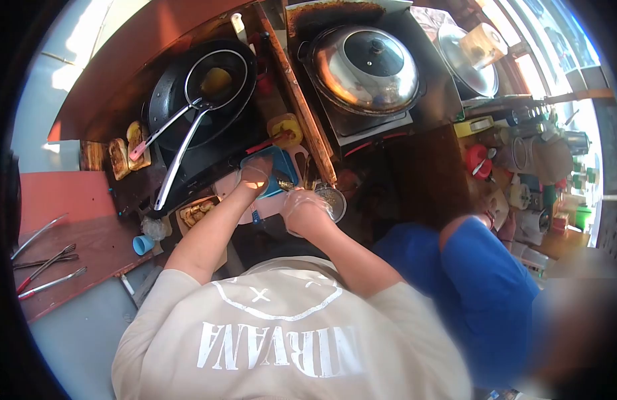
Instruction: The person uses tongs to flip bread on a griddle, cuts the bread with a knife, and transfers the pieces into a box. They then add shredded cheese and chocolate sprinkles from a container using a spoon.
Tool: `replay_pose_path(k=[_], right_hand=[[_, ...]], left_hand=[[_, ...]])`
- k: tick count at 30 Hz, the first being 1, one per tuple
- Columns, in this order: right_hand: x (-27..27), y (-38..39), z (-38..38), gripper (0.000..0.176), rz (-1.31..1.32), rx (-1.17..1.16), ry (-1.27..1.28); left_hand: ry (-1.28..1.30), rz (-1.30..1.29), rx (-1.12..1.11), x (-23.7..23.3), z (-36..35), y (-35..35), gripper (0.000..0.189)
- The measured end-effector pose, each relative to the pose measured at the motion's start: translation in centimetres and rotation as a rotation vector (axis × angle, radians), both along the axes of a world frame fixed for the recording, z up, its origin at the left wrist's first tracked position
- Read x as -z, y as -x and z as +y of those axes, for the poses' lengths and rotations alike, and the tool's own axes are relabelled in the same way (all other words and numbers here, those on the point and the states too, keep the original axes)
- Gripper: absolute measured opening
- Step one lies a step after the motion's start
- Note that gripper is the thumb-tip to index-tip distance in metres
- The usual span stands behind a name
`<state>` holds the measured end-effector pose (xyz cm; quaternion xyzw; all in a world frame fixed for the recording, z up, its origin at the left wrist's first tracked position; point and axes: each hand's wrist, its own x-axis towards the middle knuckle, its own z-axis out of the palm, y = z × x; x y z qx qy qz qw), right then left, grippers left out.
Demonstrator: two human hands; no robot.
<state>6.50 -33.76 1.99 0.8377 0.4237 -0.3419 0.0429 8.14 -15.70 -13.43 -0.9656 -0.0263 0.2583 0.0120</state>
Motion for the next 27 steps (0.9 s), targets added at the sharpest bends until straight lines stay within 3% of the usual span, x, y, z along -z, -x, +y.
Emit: replay_pose_path(k=[5,7,10,14,17,19,20,22,23,25,27], right_hand=[[-2.7,-1.4,-2.3,0.022,0.023,-0.160,-0.048],[-1.4,-1.3,-3.3,0.022,-0.136,-0.258,-0.176],[-0.6,-1.5,-4.0,0.021,-0.205,-0.310,-0.133],[1.5,-1.3,-5.5,0.021,-0.307,-0.289,-0.222],[0.9,-1.2,-6.1,0.021,-0.445,-0.237,-0.421],[0.4,-1.3,-6.0,0.024,-0.427,-0.261,-0.400],[0.7,-1.3,-6.1,0.024,-0.435,-0.273,-0.413],[1.2,-1.2,-5.4,0.028,-0.350,-0.313,-0.386],[0.9,-0.8,-4.8,0.028,-0.349,-0.332,-0.399],[-1.7,0.5,-2.9,0.039,-0.220,-0.211,-0.394],[-0.5,1.8,-1.0,0.043,-0.158,-0.229,-0.407]], left_hand=[[0.173,-0.089,-0.047,1.1,0.0,1.0,0.034],[0.198,-0.278,-0.046,1.5,-0.6,1.7,0.031],[0.217,-0.064,-0.044,-0.3,-1.1,0.5,0.028],[0.280,-0.123,-0.093,1.6,-0.7,0.4,0.025],[0.266,-0.109,-0.140,-4.3,-0.6,1.6,0.032],[0.521,-0.172,-0.403,-11.2,-0.1,4.4,0.050],[0.511,-0.187,-0.412,-11.3,0.8,6.1,0.050],[1.480,-0.184,-0.873,-10.9,3.3,9.4,0.062],[1.471,-0.204,-0.887,-10.7,3.9,10.5,0.062],[2.184,-0.486,-1.005,-11.1,4.8,13.0,0.063],[2.332,-0.570,-0.976,-11.9,6.0,14.6,0.058]])
